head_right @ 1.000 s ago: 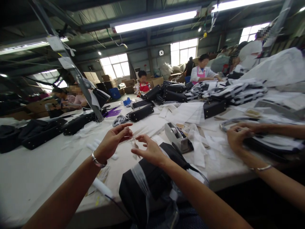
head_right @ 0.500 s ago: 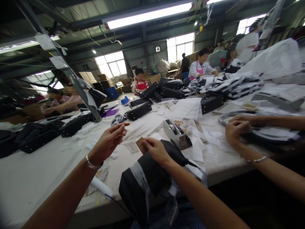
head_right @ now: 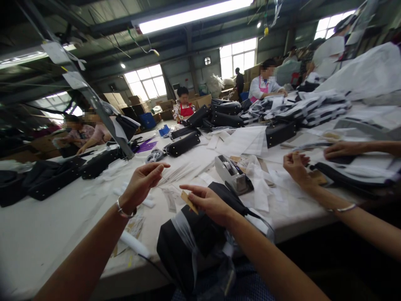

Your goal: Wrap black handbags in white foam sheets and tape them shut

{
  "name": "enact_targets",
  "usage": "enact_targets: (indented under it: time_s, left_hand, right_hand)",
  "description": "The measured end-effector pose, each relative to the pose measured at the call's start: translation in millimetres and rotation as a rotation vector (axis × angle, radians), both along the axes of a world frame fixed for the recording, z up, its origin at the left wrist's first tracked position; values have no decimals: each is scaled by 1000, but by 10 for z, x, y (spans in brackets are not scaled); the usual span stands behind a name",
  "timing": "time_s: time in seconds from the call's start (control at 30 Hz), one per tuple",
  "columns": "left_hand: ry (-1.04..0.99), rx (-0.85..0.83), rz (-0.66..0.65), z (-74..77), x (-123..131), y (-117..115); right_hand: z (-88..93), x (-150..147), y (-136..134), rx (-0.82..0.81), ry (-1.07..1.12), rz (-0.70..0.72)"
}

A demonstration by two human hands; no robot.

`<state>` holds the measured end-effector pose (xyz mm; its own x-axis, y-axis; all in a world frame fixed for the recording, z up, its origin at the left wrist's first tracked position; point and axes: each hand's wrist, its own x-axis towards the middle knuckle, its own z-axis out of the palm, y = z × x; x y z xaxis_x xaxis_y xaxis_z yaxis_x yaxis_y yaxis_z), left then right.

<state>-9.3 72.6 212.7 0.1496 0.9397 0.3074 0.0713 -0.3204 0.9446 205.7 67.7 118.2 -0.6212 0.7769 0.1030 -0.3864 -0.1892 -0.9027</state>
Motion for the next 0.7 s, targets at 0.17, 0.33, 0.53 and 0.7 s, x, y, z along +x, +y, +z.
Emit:
enact_targets:
  time_s: [0.17,0.33,0.53,0.7]
  left_hand:
    - [-4,-16,25,-96,13,35]
    - [-207,-88,-95,-45,76,-38]
    - [-358,-119,-218,6,110,-96]
    - [-350,-140,-201,-32,87,-96]
  right_hand:
    - [-41,-5,-19,61,-65,40]
    - [-117,-38,-3,175,-114,27]
    - [-133,-35,-25,199,-115,68]
    - [-106,-12,-102,185,-103,80]
